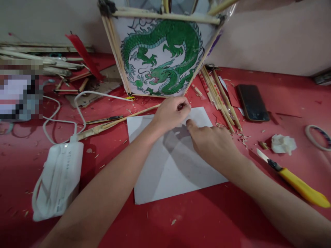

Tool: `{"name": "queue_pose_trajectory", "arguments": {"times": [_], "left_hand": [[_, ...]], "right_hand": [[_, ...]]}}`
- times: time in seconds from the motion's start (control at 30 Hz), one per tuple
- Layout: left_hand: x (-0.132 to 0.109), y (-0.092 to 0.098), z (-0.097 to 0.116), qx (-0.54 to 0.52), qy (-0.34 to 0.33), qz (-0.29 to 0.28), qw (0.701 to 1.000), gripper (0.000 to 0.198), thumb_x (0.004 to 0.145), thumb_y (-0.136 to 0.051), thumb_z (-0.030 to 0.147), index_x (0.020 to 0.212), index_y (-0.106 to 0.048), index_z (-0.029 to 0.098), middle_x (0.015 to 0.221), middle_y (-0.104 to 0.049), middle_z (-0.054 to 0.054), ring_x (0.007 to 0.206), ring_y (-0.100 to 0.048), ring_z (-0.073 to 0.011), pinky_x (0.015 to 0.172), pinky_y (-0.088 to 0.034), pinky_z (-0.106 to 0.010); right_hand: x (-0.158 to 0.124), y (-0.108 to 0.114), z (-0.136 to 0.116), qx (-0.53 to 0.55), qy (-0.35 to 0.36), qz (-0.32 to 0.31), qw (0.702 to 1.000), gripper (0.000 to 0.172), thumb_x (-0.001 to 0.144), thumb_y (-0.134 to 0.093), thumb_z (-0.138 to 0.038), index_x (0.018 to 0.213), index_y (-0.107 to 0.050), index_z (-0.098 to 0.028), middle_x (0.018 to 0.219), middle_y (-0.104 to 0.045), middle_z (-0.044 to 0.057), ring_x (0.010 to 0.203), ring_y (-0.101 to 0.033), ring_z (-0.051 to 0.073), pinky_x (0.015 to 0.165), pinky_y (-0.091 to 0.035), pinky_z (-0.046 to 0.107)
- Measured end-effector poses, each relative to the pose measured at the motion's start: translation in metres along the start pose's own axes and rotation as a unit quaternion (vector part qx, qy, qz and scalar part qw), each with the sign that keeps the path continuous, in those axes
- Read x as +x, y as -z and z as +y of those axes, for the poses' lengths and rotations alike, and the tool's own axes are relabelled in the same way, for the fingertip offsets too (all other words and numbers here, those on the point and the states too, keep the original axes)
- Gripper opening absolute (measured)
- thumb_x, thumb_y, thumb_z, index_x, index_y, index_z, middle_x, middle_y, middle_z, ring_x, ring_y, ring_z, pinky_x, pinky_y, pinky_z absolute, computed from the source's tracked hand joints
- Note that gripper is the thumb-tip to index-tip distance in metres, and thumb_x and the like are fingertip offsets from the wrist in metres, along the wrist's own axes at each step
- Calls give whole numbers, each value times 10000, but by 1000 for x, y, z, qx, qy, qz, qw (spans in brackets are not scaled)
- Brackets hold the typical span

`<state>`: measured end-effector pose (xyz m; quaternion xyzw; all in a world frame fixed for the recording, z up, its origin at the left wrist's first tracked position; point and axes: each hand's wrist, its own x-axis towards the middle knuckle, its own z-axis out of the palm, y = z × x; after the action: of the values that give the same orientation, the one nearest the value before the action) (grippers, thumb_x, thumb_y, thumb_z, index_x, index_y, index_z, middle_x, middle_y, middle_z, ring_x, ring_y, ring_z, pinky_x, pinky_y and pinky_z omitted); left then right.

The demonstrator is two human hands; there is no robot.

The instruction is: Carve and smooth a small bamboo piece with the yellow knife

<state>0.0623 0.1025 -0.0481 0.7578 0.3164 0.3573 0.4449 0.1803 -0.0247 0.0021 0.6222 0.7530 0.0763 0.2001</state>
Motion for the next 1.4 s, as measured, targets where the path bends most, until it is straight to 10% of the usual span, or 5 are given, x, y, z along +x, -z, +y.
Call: {"name": "queue_pose_trajectory", "arguments": {"times": [0.47,0.83,1.03,1.4], "left_hand": [[-1,0,3,-10,12,2,1000,229,857,-527,222,631,-501,199,603,-466,20,611,-428,-121,592,-294,-314],[0,0,0,-2,-1,-2,1000,210,857,-523,220,648,-518,193,630,-506,20,635,-441,-119,616,-316,-304],[0,1,0,-8,-7,0,1000,229,863,-516,219,636,-503,193,628,-492,20,625,-435,-115,601,-309,-305],[0,0,1,-8,8,3,1000,233,854,-521,219,624,-490,200,602,-463,18,618,-427,-122,593,-293,-315]], "right_hand": [[-44,20,-59,184,243,-25,952,292,877,-556,-40,1123,-511,-190,728,-709,-3,534,-629,160,479,-155,345],[11,-1,9,43,-37,8,998,434,992,-389,-167,1395,-550,-169,768,-742,114,637,-674,239,571,-262,299],[14,-10,8,-2,-52,28,998,406,965,-382,-140,1325,-569,-131,668,-710,101,584,-664,229,527,-204,309],[-30,17,-52,137,212,-1,968,303,895,-490,-46,1158,-550,-185,700,-705,7,534,-627,155,481,-151,349]]}}
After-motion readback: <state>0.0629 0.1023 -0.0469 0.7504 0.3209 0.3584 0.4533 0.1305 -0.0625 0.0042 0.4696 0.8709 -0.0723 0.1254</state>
